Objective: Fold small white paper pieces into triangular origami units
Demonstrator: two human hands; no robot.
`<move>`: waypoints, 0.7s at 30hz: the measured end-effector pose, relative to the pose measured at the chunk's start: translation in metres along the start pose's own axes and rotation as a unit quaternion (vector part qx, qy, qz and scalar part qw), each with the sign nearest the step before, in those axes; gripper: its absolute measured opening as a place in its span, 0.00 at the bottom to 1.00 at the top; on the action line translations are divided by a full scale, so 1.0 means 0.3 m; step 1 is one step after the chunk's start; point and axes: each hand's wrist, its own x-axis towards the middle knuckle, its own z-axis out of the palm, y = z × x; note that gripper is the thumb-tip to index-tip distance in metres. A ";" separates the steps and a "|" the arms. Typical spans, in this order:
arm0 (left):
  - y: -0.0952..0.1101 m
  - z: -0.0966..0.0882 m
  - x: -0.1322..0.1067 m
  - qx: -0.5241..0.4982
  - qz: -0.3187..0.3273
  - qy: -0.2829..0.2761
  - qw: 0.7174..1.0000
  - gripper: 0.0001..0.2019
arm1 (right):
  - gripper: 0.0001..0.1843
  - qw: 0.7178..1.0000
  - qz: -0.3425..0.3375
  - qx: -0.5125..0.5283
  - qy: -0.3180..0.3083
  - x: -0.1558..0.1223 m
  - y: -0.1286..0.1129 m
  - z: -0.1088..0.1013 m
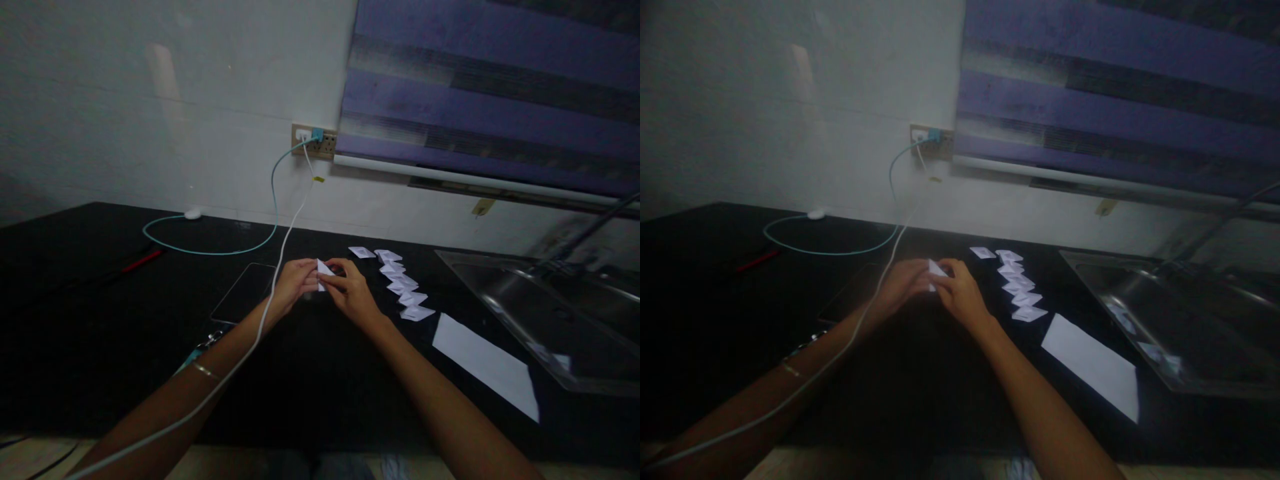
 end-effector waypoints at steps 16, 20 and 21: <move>-0.034 -0.042 0.039 0.058 0.043 0.021 0.997 0.15 | 0.11 0.996 0.039 0.083 -0.006 0.009 -0.007 -0.006; -0.029 -0.030 0.038 0.100 0.059 0.059 0.991 0.12 | 0.14 0.965 0.195 0.167 0.056 0.016 0.003 0.019; -0.028 -0.027 0.038 0.114 0.067 0.063 0.989 0.11 | 0.15 0.955 0.227 0.187 0.048 0.016 0.008 0.025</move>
